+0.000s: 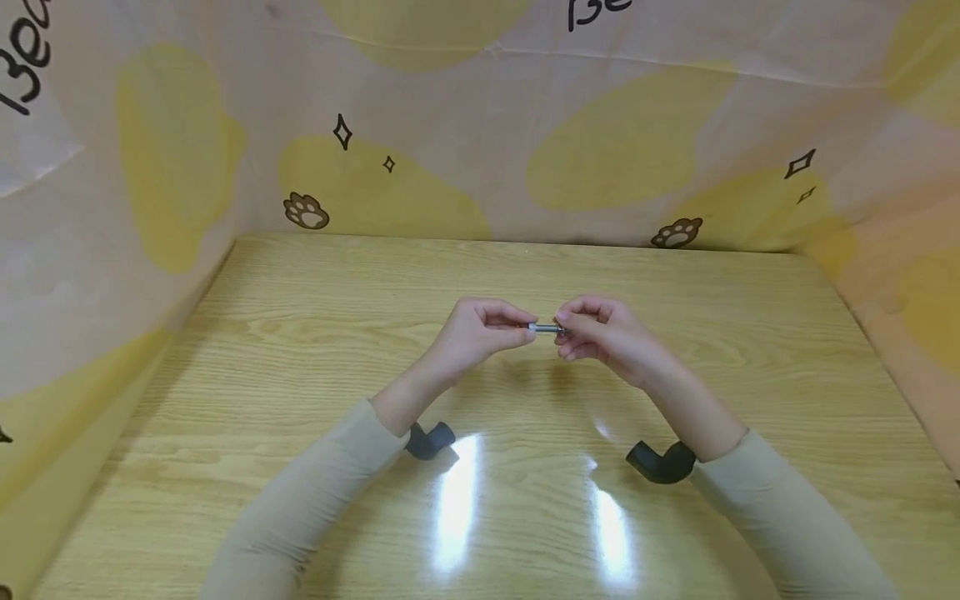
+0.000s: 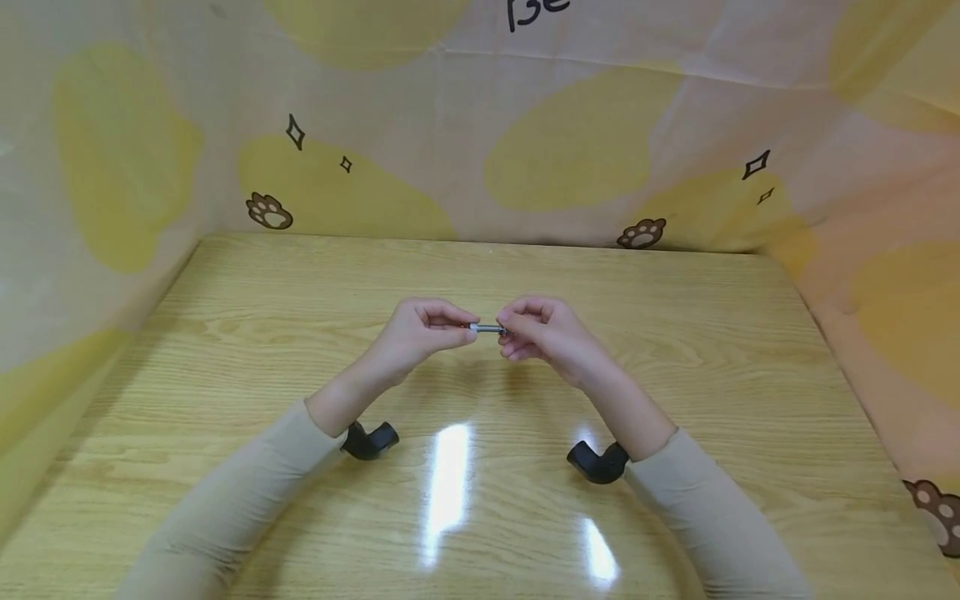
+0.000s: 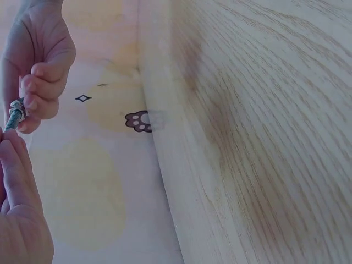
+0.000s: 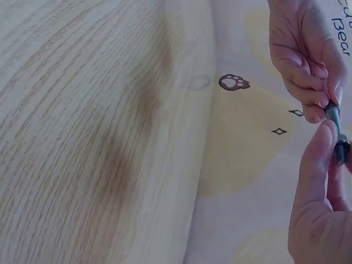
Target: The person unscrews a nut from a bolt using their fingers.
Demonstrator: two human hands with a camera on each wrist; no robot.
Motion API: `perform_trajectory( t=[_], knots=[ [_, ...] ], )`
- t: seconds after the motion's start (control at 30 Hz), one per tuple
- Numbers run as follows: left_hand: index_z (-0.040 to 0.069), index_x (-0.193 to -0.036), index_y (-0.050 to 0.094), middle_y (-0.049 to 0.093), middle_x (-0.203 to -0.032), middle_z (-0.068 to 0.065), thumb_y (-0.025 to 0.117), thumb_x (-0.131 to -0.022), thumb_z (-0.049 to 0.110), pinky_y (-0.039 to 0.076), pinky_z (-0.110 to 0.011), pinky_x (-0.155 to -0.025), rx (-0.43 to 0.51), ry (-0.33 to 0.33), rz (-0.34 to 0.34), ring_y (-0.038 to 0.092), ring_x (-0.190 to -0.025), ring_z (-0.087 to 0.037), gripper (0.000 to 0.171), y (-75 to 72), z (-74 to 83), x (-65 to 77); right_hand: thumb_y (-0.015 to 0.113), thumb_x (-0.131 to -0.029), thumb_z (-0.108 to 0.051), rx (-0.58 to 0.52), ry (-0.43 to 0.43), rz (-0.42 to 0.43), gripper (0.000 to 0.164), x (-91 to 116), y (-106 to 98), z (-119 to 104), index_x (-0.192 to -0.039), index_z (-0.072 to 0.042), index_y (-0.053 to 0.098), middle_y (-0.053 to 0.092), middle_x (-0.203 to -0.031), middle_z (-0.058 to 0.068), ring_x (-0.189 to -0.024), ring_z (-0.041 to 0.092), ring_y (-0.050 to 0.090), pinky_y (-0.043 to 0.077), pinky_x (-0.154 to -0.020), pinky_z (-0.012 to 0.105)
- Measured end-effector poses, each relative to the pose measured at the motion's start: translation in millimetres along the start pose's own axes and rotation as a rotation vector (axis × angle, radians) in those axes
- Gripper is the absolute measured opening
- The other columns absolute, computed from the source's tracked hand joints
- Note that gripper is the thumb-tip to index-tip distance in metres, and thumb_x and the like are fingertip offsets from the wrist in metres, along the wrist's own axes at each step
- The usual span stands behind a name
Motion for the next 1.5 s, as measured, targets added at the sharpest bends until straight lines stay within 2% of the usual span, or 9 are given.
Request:
perform_trajectory(
  t=[0.2, 0.4, 0.6, 0.7, 0.83, 0.93, 1.1, 1.33, 1.5],
  knots=[
    [-0.006, -0.101, 0.066, 0.068, -0.096, -0.012, 0.069, -0.082, 0.002, 0.053, -0.033, -0.082, -0.002, -0.013, 0.014, 0.067, -0.086, -0.021, 0.021, -2.0, -1.5, 1.5, 0.058, -0.087, 0.007, 0.042, -0.055, 0.017, 0.016, 2.1, -3.0, -5.2, -0.099, -0.005, 0.058, 0.060, -0.095, 0.006, -0.081, 0.014, 0.064, 0.054, -0.079, 0.029],
    [-0.009, -0.103, 0.065, 0.069, -0.097, -0.013, 0.069, -0.083, 0.003, 0.053, -0.034, -0.083, -0.004, -0.009, 0.012, 0.067, -0.087, -0.021, 0.024, -1.8, -0.7, 1.8, 0.054, -0.095, -0.010, 0.019, 0.007, 0.019, 0.009, 0.6, -0.7, -0.9, -0.091, -0.006, 0.061, 0.064, -0.079, 0.004, -0.067, 0.013, 0.065, 0.056, -0.066, 0.025],
    [-0.007, -0.103, 0.066, 0.069, -0.097, -0.012, 0.069, -0.083, 0.003, 0.053, -0.033, -0.082, -0.022, -0.008, 0.011, 0.067, -0.087, -0.021, 0.023, -2.4, 2.0, 1.0, 0.055, -0.087, 0.011, 0.023, -0.069, -0.006, 0.018, 1.4, -2.0, -9.4, -0.095, -0.005, 0.060, 0.063, -0.091, 0.006, -0.078, 0.014, 0.065, 0.054, -0.076, 0.027],
    [-0.009, -0.104, 0.065, 0.069, -0.097, -0.012, 0.068, -0.083, 0.003, 0.053, -0.033, -0.082, -0.017, -0.006, 0.007, 0.067, -0.087, -0.021, 0.024, -1.9, 2.9, 0.4, 0.056, -0.090, 0.003, 0.032, -0.051, 0.014, 0.011, 1.2, -3.5, -9.4, -0.098, -0.005, 0.058, 0.062, -0.092, 0.006, -0.078, 0.014, 0.065, 0.055, -0.074, 0.027],
    [-0.009, -0.103, 0.065, 0.069, -0.096, -0.013, 0.068, -0.083, 0.002, 0.053, -0.033, -0.082, -0.004, -0.003, 0.009, 0.067, -0.087, -0.021, 0.023, -1.8, 3.3, 0.1, 0.054, -0.095, -0.013, 0.025, 0.025, 0.035, 0.010, 0.4, -2.6, -3.2, -0.094, -0.005, 0.059, 0.064, -0.077, 0.004, -0.064, 0.013, 0.064, 0.055, -0.063, 0.024],
    [-0.008, -0.102, 0.065, 0.069, -0.096, -0.013, 0.068, -0.083, 0.001, 0.053, -0.034, -0.082, 0.007, 0.007, 0.013, 0.067, -0.086, -0.021, 0.022, -2.2, 4.0, 0.4, 0.053, -0.095, -0.008, 0.020, 0.026, 0.024, 0.009, 0.9, -1.0, -2.4, -0.090, -0.006, 0.060, 0.065, -0.072, 0.005, -0.061, 0.013, 0.063, 0.055, -0.061, 0.023],
    [-0.010, -0.102, 0.065, 0.069, -0.096, -0.013, 0.068, -0.082, 0.000, 0.053, -0.034, -0.082, 0.007, 0.012, 0.023, 0.067, -0.086, -0.020, 0.022, -3.3, 3.5, 1.6, 0.054, -0.089, 0.007, 0.030, -0.046, -0.001, 0.017, 2.6, -1.3, -8.2, -0.094, -0.008, 0.060, 0.063, -0.088, 0.005, -0.077, 0.014, 0.065, 0.055, -0.075, 0.028],
    [-0.009, -0.102, 0.065, 0.068, -0.096, -0.013, 0.069, -0.082, 0.001, 0.053, -0.033, -0.082, 0.013, 0.013, 0.021, 0.067, -0.086, -0.020, 0.022, -3.4, 2.3, 1.1, 0.055, -0.095, -0.013, 0.005, 0.004, -0.006, 0.008, 1.9, 0.4, -4.4, -0.093, -0.006, 0.060, 0.065, -0.077, 0.004, -0.066, 0.013, 0.065, 0.055, -0.065, 0.025],
    [-0.009, -0.102, 0.065, 0.068, -0.098, -0.014, 0.068, -0.082, 0.000, 0.052, -0.034, -0.083, 0.022, 0.013, 0.021, 0.066, -0.087, -0.021, 0.022, -3.9, 4.0, 2.1, 0.051, -0.090, 0.007, 0.003, -0.060, -0.031, 0.017, 2.4, 1.5, -10.0, -0.095, -0.007, 0.059, 0.064, -0.086, 0.003, -0.074, 0.013, 0.065, 0.055, -0.073, 0.027]
  ],
)
Point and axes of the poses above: each hand's wrist, its own x-axis away from the middle knuckle, its own y-axis out of the palm, z = x × y, the point moved 10 cm from there along -x, towards the middle knuckle
